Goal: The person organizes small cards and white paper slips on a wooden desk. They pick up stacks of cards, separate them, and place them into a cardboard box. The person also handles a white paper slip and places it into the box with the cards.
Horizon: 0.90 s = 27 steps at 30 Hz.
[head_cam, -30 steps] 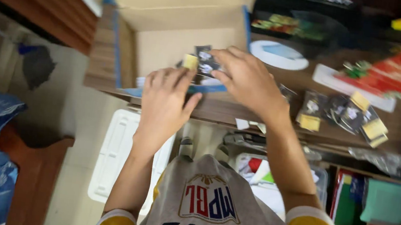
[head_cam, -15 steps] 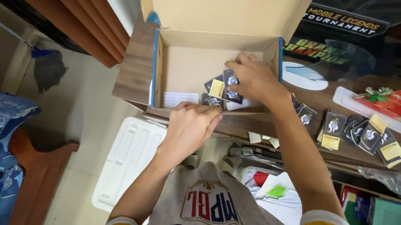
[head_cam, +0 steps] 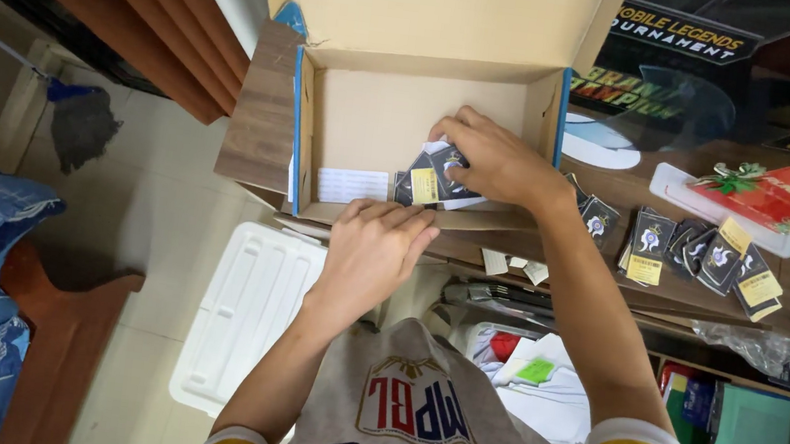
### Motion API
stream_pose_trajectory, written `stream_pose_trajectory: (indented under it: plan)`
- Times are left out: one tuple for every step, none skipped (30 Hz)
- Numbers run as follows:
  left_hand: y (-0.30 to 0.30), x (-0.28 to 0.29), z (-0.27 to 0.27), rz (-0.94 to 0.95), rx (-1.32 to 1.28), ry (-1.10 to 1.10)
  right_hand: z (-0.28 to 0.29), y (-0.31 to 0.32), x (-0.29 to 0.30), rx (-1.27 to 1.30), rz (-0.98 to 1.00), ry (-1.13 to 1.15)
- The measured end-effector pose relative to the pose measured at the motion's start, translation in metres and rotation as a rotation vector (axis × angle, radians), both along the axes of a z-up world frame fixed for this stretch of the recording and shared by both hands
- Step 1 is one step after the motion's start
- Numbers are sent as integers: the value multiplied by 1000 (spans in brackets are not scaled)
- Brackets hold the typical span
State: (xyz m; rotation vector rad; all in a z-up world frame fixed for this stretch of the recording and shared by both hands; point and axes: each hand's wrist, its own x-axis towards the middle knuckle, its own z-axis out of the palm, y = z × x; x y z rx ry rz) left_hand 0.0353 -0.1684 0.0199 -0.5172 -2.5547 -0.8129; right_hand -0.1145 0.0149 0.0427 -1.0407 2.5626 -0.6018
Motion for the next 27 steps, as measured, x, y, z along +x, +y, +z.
stream_pose_trajectory:
  plan:
    - [1,1,0,4,1,1,0,0,0,1,4,1]
    - [2,2,0,7,0,14,0,0,0,-13,11,-2]
    - [2,3,0,9,0,28,0,-1,0,-27,17,-4]
    - [2,3,-1,15,0,29,5,-5,3,-26,23,-3]
    - [3,3,-2,15,0,58,10,-10,6,-21,22,90]
    - [3,3,-3,16,0,87,15,-14,9,-16,22,183]
    - [4,2,-4,23,-1,88,13,-18,9,-17,28,184]
    - [4,3,-5,31,14,110,10,-24,9,-49,68,201]
    - [4,3,-7,39,29,133,8,-30,10,-81,108,218]
    - [4,3,-9,49,28,133,2,-39,7,-83,119,218]
    - [4,3,-11,56,76,151,-5,-48,3,-64,176,158]
    - [5,2,-13,58,124,170,-11,-55,0,-45,227,98]
    - [5,4,-14,62,122,171,-16,-62,2,-46,232,98]
    - [5,3,-13,62,153,183,-20,-70,2,-8,241,67]
    - [5,3,-13,61,183,195,-23,-77,1,31,251,36]
    - [5,3,-13,63,182,203,-23,-80,4,31,254,43]
    - [5,4,-13,66,182,204,-23,-84,7,76,212,-4]
    - [5,4,-13,68,181,207,-22,-87,9,120,169,-49]
    - [5,3,-13,70,180,217,-22,-88,7,120,172,-39]
    - [5,3,-13,69,185,224,-22,-88,8,113,177,-83]
    - [5,4,-13,67,189,232,-23,-87,8,105,181,-126]
    - [5,4,-13,66,189,237,-24,-88,9,106,181,-121]
    - [5,5,-13,69,191,238,-25,-89,9,85,194,-108]
    - [6,5,-14,69,192,237,-26,-88,9,64,204,-96]
    - [7,5,-13,65,192,242,-30,-87,7,64,200,-92]
    - [7,6,-13,69,188,234,-34,-86,7,15,252,-37]
    - [8,7,-13,73,184,227,-38,-85,6,-33,304,18]
